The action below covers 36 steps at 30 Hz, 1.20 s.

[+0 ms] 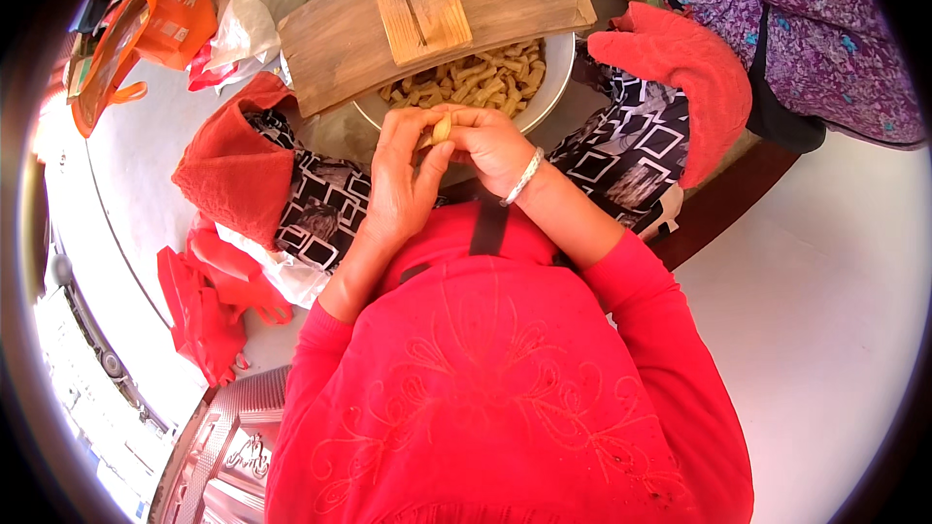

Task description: The person shapes pieces of dough by rolling strips onto a wooden board and dropping them into a metal bowl.

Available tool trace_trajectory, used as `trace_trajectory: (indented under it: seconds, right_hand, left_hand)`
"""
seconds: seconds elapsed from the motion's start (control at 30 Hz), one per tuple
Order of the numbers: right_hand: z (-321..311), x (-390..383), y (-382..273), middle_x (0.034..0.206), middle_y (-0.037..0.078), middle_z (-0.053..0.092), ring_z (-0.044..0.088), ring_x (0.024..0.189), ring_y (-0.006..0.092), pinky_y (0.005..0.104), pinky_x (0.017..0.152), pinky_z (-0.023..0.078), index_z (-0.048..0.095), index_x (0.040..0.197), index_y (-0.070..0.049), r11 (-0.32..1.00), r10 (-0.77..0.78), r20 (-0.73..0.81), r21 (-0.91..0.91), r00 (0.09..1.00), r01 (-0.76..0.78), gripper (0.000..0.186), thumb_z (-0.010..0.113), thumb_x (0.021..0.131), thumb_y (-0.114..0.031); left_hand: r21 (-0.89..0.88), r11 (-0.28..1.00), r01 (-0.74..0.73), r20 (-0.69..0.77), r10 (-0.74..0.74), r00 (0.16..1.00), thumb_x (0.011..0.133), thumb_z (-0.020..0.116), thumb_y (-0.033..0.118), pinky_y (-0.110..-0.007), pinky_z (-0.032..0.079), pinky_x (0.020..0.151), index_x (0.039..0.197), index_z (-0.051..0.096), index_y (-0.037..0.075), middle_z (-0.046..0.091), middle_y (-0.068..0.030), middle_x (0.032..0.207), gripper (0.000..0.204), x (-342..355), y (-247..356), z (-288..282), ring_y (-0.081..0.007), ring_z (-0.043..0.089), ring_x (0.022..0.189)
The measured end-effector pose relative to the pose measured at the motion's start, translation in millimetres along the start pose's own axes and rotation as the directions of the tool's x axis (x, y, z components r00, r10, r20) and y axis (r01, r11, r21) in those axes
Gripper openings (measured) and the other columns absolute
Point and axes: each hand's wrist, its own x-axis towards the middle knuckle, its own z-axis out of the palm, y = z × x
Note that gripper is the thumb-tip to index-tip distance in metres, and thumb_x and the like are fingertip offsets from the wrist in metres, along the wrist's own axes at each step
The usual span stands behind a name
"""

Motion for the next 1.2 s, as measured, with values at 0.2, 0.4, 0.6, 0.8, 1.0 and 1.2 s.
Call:
trace_trajectory:
  seconds: [0.2,0.4,0.6,0.8,1.0,1.2]
  right_hand:
    - [5,-5,-6,0.101,0.012,0.061,0.059,0.091,0.0249,0.0299,0.08,0.047,0.063,0.085,0.005,0.34,-0.6,0.182,-0.824,0.779,0.454,0.008,0.061,0.076,0.004]
    - [2,-2,-4,0.098,0.015,0.061,0.058,0.091,0.0312,0.0355,0.079,0.047,0.064,0.081,0.004,0.106,-0.711,0.292,-0.855,0.64,0.507,0.009,0.064,0.072,0.004]
    - [4,0,-7,0.104,0.013,0.059,0.058,0.094,0.0242,0.0303,0.082,0.047,0.065,0.085,0.005,0.051,-0.75,0.351,-0.815,0.561,0.578,0.011,0.066,0.073,0.007]
    - [-9,0,8,0.114,0.006,0.055,0.054,0.1,0.0125,0.0252,0.086,0.046,0.068,0.09,0.003,0.725,-0.635,-0.084,-0.408,0.768,0.554,0.009,0.062,0.084,0.005]
    - [-33,-11,-29,0.12,0.005,0.052,0.054,0.089,0.0095,0.0223,0.076,0.048,0.061,0.112,-0.001,0.646,-0.625,-0.012,-0.57,0.781,0.508,0.027,0.066,0.085,-0.002]
    - [-11,-5,-70,0.095,0.005,0.065,0.06,0.078,0.0094,0.025,0.068,0.051,0.063,0.106,0.0,0.532,-0.349,0.209,-0.758,0.913,0.377,0.028,0.064,0.091,-0.023]
  left_hand:
    - [0.146,0.968,0.205,0.021,-0.211,0.977,0.087,0.058,0.006,-0.034,0.048,0.065,0.099,0.055,-0.001,0.059,-0.0161,0.086,0.014,11,-2,12,-0.0261,0.06,0.072]
    - [-0.001,0.942,0.335,0.007,-0.335,0.942,0.086,0.056,0.008,-0.041,0.049,0.066,0.098,0.056,0.0,0.06,-0.0186,0.078,0.014,15,-14,22,-0.0329,0.063,0.074]
    - [-0.559,0.499,0.663,0.215,-0.685,0.696,0.093,0.049,0.009,-0.021,0.036,0.041,0.101,0.055,0.005,0.056,-0.0036,0.07,0.011,17,-38,25,-0.0079,0.046,0.048]
    - [-0.551,0.566,0.613,0.283,-0.564,0.776,0.092,0.055,0.009,-0.023,0.036,0.047,0.099,0.058,0.004,0.055,-0.0041,0.072,0.01,-16,-27,-1,-0.0097,0.048,0.054]
    - [0.276,0.96,-0.04,0.013,0.038,0.999,0.085,0.062,0.001,-0.033,0.046,0.058,0.093,0.06,0.0,0.057,-0.0111,0.08,0.009,-17,-22,-27,-0.0281,0.056,0.065]
    - [0.385,0.846,-0.367,0.105,0.355,0.929,0.081,0.064,0.0,-0.037,0.049,0.061,0.091,0.06,0.003,0.059,-0.0124,0.083,0.012,14,-9,-14,-0.0325,0.061,0.072]
